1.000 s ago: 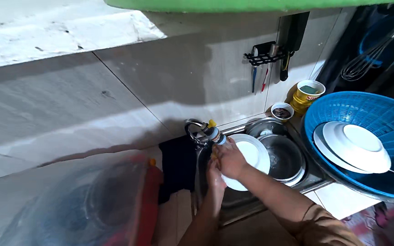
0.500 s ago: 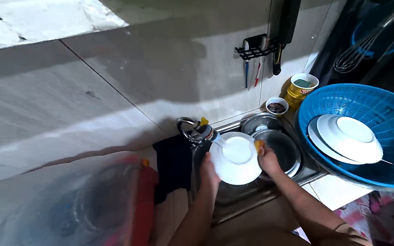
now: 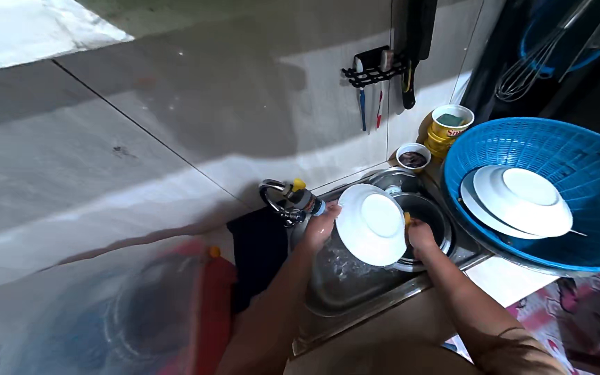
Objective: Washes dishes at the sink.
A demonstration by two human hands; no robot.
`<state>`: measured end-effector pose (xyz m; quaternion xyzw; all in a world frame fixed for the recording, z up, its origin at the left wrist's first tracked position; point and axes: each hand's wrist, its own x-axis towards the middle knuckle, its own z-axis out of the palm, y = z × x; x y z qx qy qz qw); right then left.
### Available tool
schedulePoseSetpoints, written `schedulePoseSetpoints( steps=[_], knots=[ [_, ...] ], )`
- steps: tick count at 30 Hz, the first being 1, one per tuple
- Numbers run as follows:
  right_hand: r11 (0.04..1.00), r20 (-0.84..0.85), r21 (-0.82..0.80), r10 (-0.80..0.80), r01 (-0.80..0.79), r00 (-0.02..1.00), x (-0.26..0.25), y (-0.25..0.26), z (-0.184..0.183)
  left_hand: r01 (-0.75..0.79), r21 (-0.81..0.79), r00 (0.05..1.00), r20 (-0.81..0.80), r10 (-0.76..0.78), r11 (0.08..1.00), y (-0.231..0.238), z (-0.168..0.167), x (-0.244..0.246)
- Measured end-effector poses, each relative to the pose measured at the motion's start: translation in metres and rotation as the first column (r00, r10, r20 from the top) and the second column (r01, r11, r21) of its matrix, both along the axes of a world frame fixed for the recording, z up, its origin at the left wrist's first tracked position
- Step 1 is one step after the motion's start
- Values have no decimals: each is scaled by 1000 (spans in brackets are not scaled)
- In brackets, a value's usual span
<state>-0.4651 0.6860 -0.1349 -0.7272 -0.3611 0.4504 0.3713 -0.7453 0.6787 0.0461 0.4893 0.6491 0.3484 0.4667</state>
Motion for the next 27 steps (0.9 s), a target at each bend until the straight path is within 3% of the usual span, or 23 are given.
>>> schedulePoseSetpoints(
  steps=[5, 12, 16, 19, 22, 24, 27],
  knots=[
    [992, 68, -28, 125, -124, 990, -5, 3, -13, -15, -73, 949, 312, 37, 997, -22, 8, -7],
    [937, 249, -107, 349, -332, 904, -4, 9, -9, -134, -37, 928, 346, 138, 990, -47, 6, -13],
    [931, 561, -125, 351, -343, 750, 10, 10, -19, -172, -23, 923, 347, 170, 985, -56, 12, -9],
    [930, 797, -85, 278, -357, 536, 25, -7, -17, -143, 4, 927, 352, 132, 990, -59, 19, -2],
    [912, 905, -62, 223, -405, 363, 37, -33, -8, -60, 83, 949, 315, 31, 995, -63, 34, 17],
    [907, 905, -61, 226, -416, 361, 42, -46, -10, -11, 130, 965, 261, -24, 991, -64, 54, 32],
    [921, 833, 1, 214, -389, 510, 44, -55, -24, 13, 179, 979, 196, -48, 984, -58, 87, 47]
  ],
)
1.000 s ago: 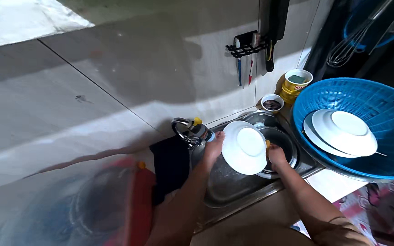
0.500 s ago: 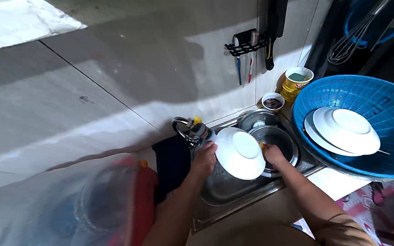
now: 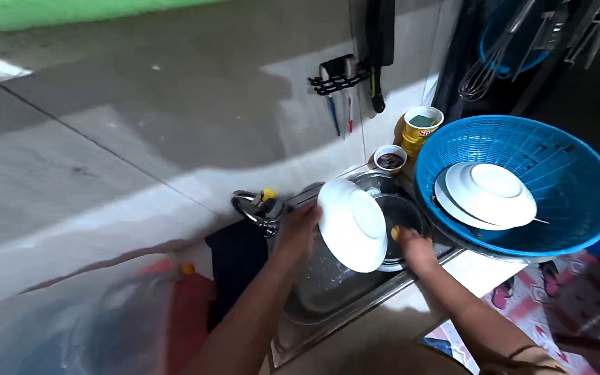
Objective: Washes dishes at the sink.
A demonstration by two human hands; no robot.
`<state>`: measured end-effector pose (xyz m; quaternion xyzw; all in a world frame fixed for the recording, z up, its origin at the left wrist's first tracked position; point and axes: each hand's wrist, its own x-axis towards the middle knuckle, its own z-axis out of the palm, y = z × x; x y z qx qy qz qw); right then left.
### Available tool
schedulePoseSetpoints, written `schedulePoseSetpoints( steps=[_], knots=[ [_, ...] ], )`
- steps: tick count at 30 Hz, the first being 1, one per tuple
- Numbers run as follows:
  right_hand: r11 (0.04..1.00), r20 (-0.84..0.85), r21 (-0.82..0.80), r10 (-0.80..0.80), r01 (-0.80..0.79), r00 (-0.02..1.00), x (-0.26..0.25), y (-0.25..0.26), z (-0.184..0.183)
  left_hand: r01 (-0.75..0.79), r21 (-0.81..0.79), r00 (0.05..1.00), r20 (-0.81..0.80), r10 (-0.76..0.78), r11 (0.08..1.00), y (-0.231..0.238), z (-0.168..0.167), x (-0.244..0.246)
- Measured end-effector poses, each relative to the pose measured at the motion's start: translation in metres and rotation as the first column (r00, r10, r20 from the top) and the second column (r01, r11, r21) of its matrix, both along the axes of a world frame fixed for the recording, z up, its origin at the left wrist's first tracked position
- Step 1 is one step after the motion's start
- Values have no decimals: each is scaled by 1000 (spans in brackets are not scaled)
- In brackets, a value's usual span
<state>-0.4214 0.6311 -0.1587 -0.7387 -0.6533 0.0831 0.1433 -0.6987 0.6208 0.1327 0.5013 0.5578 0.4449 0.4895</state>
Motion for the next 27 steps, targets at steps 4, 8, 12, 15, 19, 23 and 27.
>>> schedulePoseSetpoints(
  steps=[4, 8, 12, 15, 19, 23, 27],
  knots=[
    [1000, -98, 8, 24, -23, 995, -8, -9, 17, 19, 137, 984, 170, -43, 990, 15, 40, 23],
    [999, -117, -28, 41, -45, 992, -14, -10, 21, 50, 95, 914, 397, -84, 994, 35, 59, 89],
    [997, -183, -3, 71, -73, 981, -18, -13, 24, 127, -41, 838, 540, -85, 991, 51, 33, 189],
    [995, -218, -3, 96, -99, 971, -20, -19, 35, 168, -130, 819, 570, -65, 977, 54, 2, 260],
    [969, -311, -126, 163, -210, 936, -15, -41, 87, 182, -247, 801, 599, 3, 952, 57, -40, 318],
    [971, -336, -94, 176, -219, 925, -21, -35, 72, 180, -338, 833, 552, 39, 924, 63, -61, 333],
    [971, -323, -61, 198, -229, 926, -17, -39, 76, 208, -366, 829, 558, 35, 907, 70, -75, 331]
  ],
)
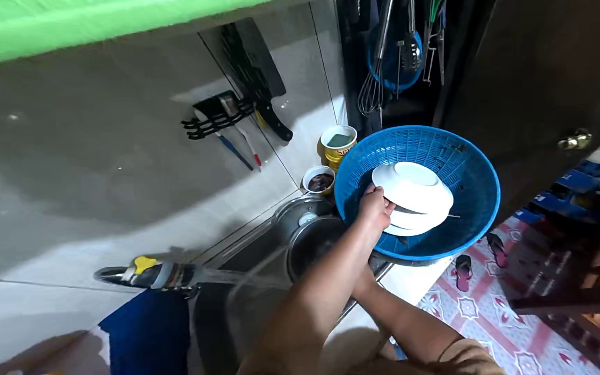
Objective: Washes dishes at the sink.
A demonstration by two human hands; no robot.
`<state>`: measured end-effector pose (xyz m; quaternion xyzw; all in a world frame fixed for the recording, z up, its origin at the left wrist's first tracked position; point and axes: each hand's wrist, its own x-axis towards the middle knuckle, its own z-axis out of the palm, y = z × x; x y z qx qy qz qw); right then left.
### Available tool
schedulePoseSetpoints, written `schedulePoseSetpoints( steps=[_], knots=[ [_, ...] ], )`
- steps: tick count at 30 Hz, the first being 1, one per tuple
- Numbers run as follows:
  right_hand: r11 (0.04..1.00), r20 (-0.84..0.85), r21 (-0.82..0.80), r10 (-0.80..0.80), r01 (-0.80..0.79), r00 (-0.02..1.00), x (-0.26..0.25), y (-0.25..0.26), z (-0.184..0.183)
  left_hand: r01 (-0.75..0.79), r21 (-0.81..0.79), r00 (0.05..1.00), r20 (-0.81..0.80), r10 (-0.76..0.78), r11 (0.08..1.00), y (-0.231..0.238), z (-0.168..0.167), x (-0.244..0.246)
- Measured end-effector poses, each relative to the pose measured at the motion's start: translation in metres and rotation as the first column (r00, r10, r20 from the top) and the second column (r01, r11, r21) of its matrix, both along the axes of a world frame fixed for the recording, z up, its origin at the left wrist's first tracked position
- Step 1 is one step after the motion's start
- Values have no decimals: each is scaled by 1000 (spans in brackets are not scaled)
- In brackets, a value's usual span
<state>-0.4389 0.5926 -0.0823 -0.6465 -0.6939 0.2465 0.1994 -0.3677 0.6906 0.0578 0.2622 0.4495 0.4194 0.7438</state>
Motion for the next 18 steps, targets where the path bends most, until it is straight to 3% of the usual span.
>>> schedulePoseSetpoints(
  steps=[2, 4, 8, 11, 15, 18],
  knots=[
    [994, -1, -104, 37, -37, 999, 9, -9, 34, 25, -10, 1000, -16, -25, 1000, 3, -6, -6],
    [995, 13, -97, 25, -24, 1000, 8, -7, 34, 57, -28, 997, -47, -58, 998, 5, -11, -12],
    [999, 99, -27, -21, 24, 995, 3, 4, 6, 179, -89, 976, -111, -188, 980, 8, -15, -24],
    [992, 133, 95, -98, 86, 986, -1, 17, -32, 345, -65, 914, -202, -351, 936, 1, 14, -47],
    [978, 102, 139, -168, 153, 980, 1, 28, -58, 474, 106, 856, -289, -429, 874, 5, 54, -115],
    [979, 111, 141, -165, 149, 980, 4, 29, -64, 469, 117, 803, -470, -367, 876, 33, 50, -190]
  ],
)
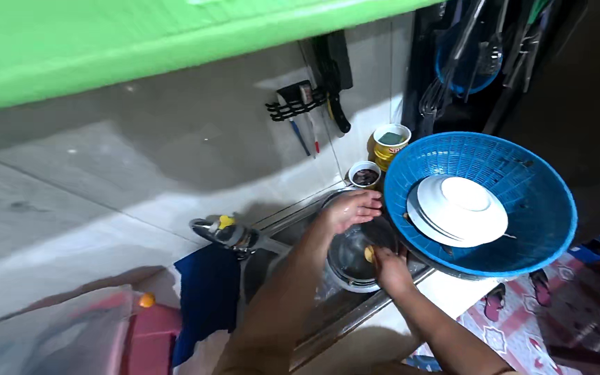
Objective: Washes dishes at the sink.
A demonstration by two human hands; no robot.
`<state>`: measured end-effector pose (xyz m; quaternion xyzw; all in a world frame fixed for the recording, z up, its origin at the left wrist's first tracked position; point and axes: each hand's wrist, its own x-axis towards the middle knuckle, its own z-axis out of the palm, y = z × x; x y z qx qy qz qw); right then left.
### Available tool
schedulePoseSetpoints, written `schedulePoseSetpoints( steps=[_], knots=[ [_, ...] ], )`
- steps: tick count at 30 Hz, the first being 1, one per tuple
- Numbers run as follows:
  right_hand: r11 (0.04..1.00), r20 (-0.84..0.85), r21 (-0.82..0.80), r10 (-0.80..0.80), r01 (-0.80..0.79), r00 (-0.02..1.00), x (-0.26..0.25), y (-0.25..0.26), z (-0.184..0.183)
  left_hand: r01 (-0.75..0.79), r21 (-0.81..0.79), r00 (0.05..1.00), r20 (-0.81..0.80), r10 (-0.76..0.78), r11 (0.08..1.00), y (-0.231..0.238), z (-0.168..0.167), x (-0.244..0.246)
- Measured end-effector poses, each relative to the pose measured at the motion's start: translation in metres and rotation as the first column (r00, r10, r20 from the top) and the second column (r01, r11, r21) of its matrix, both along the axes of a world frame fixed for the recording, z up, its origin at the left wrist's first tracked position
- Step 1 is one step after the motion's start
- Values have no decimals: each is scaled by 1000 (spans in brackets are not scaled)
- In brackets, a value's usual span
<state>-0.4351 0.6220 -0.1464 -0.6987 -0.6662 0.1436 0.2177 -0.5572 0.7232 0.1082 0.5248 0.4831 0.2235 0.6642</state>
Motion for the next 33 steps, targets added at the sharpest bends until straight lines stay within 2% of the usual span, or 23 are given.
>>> schedulePoseSetpoints(
  steps=[2, 4, 5, 6, 7, 9, 10, 13, 17, 20, 24, 26, 30, 33],
  knots=[
    [1000, 11, -10, 2, -2, 1000, 1, 2, -6, 8, 54, 943, -332, 10, 999, 20, -14, -51],
    [1000, 16, -3, -9, 9, 1000, 2, 3, -13, 145, 66, 768, -636, -71, 987, 35, -28, -90],
    [1000, 14, -1, -15, 15, 1000, 3, 3, -15, 220, 95, 709, -699, -93, 971, 42, -37, -104],
    [1000, 15, -2, -19, 19, 1000, 3, 4, -17, 268, 170, 710, -700, -75, 948, 52, -52, -118],
    [1000, 14, 1, -23, 23, 1000, 4, 3, -18, 265, 276, 760, -649, -24, 924, 62, -70, -130],
    [1000, 13, 5, -28, 28, 1000, 5, 2, -19, 182, 437, 856, -511, 77, 881, 77, -104, -138],
    [999, 12, 9, -32, 32, 999, 5, 1, -18, 167, 475, 869, -485, 99, 864, 81, -117, -137],
    [999, 19, 1, -35, 35, 999, 5, 0, -16, 286, 519, 808, -582, 89, 806, 88, -145, -126],
    [999, 70, -12, -49, 50, 996, 7, 1, -20, 362, 482, 659, -738, 147, 798, 81, -137, -114],
    [999, 118, -5, -35, 36, 992, 8, 4, -23, 366, 469, 632, -760, 156, 804, 57, -126, -123],
    [999, 128, -22, 28, -25, 991, 9, 7, -14, 253, 491, 602, -755, 262, 833, 16, -125, -146],
    [1000, 153, -18, 28, -25, 988, 10, 9, -16, 192, 484, 574, -761, 302, 854, -11, -113, -160],
    [998, 241, -60, 19, -5, 970, 8, 13, -25, 114, 351, 455, -850, 265, 930, -58, -92, -196],
    [991, 305, -117, -21, 59, 952, 0, 16, -35, 49, 258, 471, -858, 206, 965, -78, -102, -228]
  ],
)
